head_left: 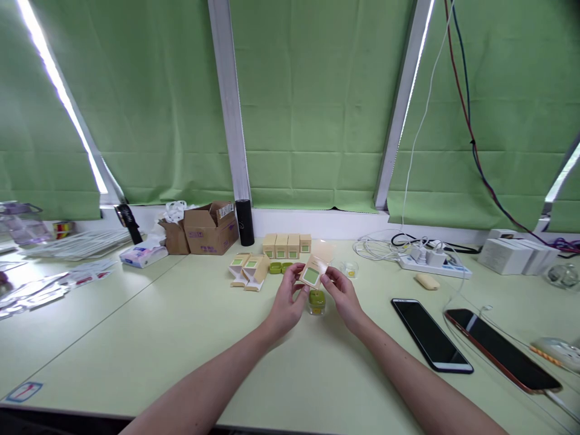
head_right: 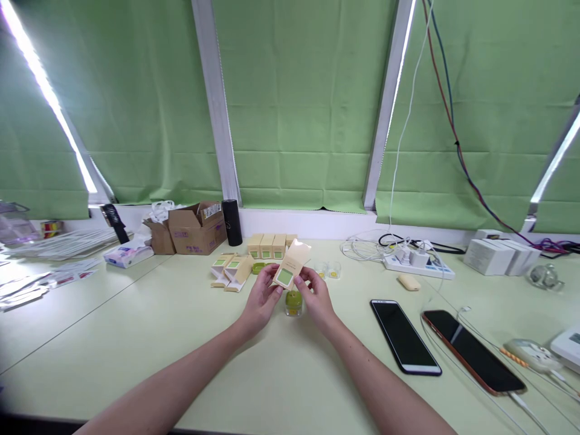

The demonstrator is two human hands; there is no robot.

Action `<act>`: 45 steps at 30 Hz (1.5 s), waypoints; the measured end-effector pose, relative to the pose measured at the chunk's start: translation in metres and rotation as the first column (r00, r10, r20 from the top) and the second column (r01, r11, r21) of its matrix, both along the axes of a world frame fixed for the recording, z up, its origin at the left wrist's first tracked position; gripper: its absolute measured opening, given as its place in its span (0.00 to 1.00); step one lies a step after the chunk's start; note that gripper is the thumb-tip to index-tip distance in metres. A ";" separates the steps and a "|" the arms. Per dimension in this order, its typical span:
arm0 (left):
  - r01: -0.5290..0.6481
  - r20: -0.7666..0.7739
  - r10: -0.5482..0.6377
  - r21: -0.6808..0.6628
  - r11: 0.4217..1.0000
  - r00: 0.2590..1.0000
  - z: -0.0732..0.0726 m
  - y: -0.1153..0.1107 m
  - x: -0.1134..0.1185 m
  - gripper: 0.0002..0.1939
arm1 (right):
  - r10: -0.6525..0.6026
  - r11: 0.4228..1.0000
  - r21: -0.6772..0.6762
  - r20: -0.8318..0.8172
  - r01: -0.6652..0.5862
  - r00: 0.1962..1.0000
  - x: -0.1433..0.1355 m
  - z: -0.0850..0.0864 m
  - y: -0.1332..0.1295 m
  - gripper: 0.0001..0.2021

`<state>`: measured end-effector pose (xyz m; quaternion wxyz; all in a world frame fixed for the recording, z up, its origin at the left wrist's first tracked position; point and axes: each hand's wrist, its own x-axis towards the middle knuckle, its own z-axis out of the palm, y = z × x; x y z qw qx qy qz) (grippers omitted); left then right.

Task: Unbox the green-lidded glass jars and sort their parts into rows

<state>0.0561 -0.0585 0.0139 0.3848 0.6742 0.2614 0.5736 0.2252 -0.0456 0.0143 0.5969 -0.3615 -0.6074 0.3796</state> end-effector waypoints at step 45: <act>0.016 -0.004 -0.016 -0.014 1.000 1.000 0.001 -0.005 -0.001 0.28 | 0.080 0.993 -0.079 -0.158 -0.093 0.984 -0.001 0.001 0.002 0.24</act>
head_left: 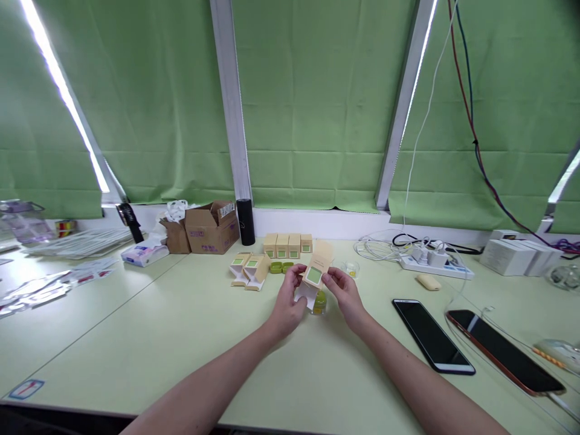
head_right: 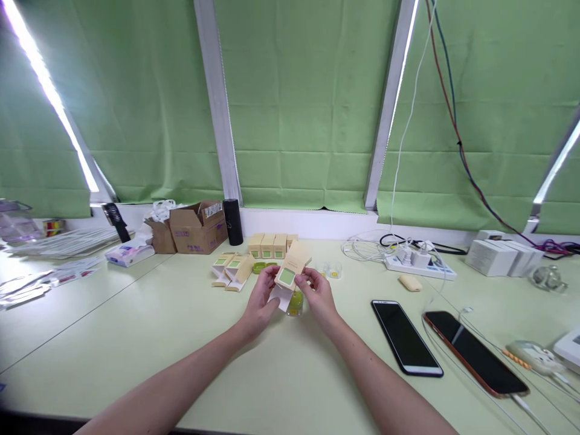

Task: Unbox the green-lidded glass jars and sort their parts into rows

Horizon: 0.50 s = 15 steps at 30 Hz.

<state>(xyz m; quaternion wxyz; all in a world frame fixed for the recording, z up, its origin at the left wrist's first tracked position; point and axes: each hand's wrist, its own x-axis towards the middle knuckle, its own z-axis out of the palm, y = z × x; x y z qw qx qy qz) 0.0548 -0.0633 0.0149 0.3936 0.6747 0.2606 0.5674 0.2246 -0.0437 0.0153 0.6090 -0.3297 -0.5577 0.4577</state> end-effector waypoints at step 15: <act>-0.295 -0.176 0.301 0.057 0.954 0.937 0.006 -0.003 0.003 0.18 | -0.036 0.999 -0.018 0.031 0.037 0.999 0.000 0.005 -0.004 0.26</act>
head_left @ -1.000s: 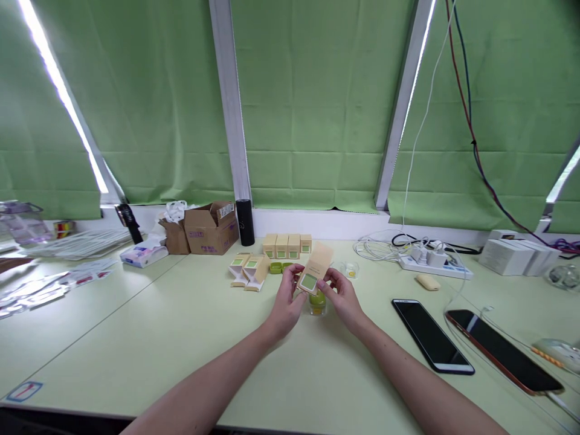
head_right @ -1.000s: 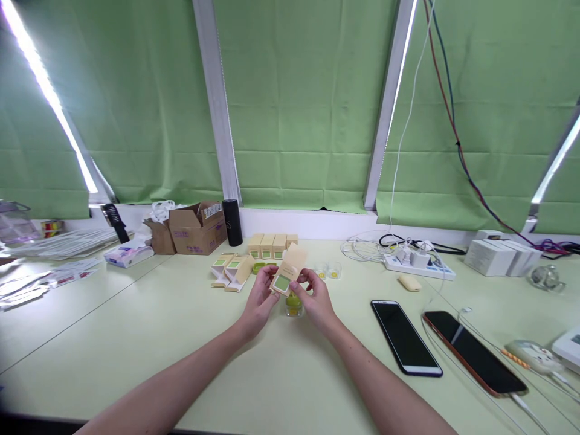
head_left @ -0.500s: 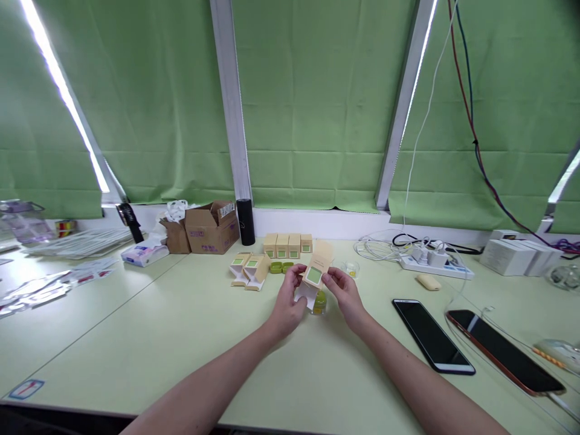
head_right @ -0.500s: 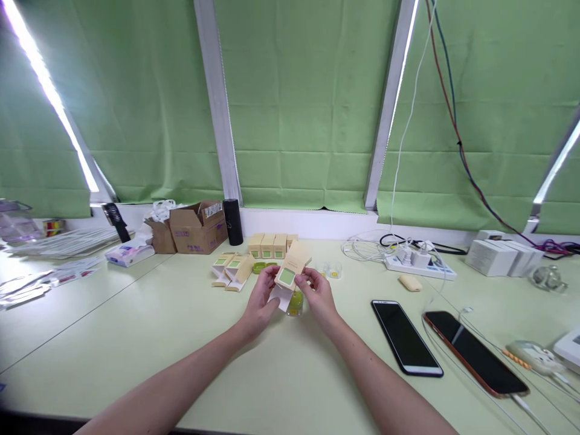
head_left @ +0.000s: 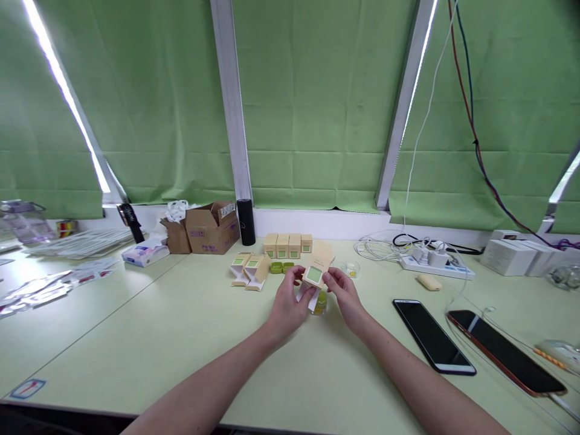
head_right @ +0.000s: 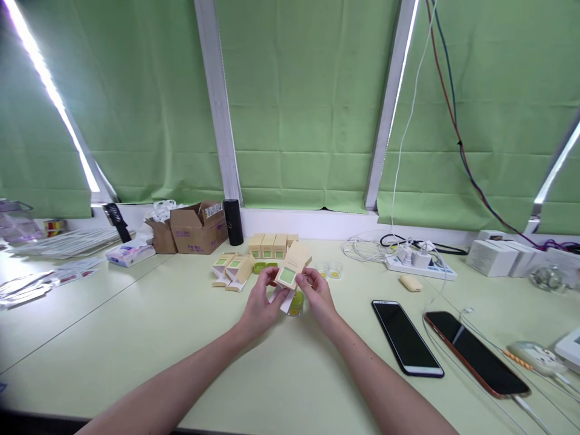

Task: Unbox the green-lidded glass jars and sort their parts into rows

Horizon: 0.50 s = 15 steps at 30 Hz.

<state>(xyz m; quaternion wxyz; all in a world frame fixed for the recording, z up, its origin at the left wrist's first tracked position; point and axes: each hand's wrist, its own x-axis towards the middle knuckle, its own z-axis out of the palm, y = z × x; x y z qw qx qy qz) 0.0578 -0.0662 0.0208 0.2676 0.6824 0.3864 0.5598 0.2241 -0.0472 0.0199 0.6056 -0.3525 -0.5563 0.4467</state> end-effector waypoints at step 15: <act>0.119 0.086 -0.114 -0.054 0.991 0.990 -0.007 0.000 -0.003 0.18 | 0.075 0.994 -0.070 -0.106 -0.083 0.992 0.002 0.000 0.004 0.32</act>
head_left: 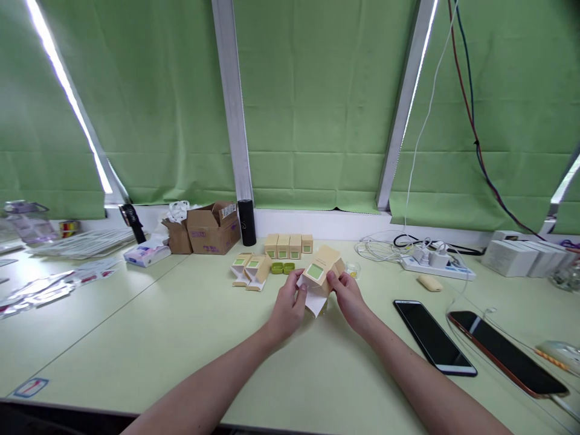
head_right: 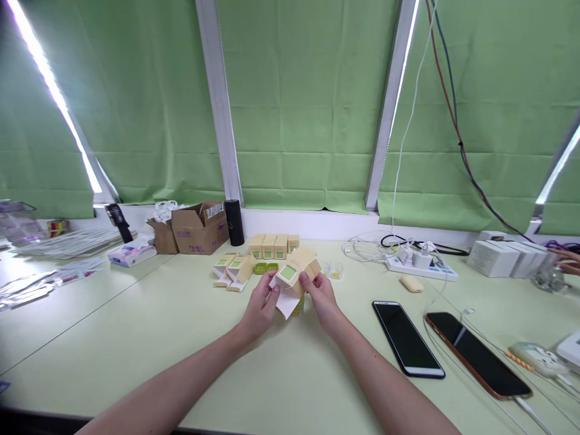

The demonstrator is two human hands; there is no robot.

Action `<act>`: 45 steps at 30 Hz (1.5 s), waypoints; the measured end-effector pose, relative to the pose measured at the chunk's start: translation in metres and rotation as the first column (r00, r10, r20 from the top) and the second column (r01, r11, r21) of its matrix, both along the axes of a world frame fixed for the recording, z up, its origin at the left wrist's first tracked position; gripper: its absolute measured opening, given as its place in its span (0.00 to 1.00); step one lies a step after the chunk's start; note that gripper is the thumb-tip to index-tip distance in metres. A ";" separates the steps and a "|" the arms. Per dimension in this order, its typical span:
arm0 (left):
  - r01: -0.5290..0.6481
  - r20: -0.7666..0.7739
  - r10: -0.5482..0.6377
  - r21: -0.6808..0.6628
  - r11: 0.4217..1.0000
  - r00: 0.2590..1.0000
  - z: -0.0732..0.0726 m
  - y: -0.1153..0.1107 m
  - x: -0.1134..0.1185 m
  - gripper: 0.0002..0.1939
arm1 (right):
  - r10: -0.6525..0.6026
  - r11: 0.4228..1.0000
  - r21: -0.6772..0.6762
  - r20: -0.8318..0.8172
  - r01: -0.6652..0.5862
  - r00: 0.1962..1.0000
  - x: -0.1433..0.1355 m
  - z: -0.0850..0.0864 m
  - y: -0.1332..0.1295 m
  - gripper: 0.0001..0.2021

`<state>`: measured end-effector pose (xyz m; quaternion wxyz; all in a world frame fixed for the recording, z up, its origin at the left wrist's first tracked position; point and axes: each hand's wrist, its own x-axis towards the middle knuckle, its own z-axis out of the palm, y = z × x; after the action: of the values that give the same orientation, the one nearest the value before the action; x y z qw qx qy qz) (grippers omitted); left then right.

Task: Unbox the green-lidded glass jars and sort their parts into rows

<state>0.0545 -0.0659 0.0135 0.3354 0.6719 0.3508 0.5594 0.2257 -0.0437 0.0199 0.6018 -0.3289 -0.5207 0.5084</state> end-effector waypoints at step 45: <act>0.155 0.293 -0.065 -0.296 0.943 0.954 0.014 0.006 0.001 0.24 | -0.021 0.999 -0.047 -0.046 0.019 0.999 0.000 0.002 -0.003 0.29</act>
<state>0.0556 -0.0600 0.0275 0.5155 0.5428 0.3464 0.5653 0.2253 -0.0465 0.0217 0.6111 -0.3362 -0.4910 0.5220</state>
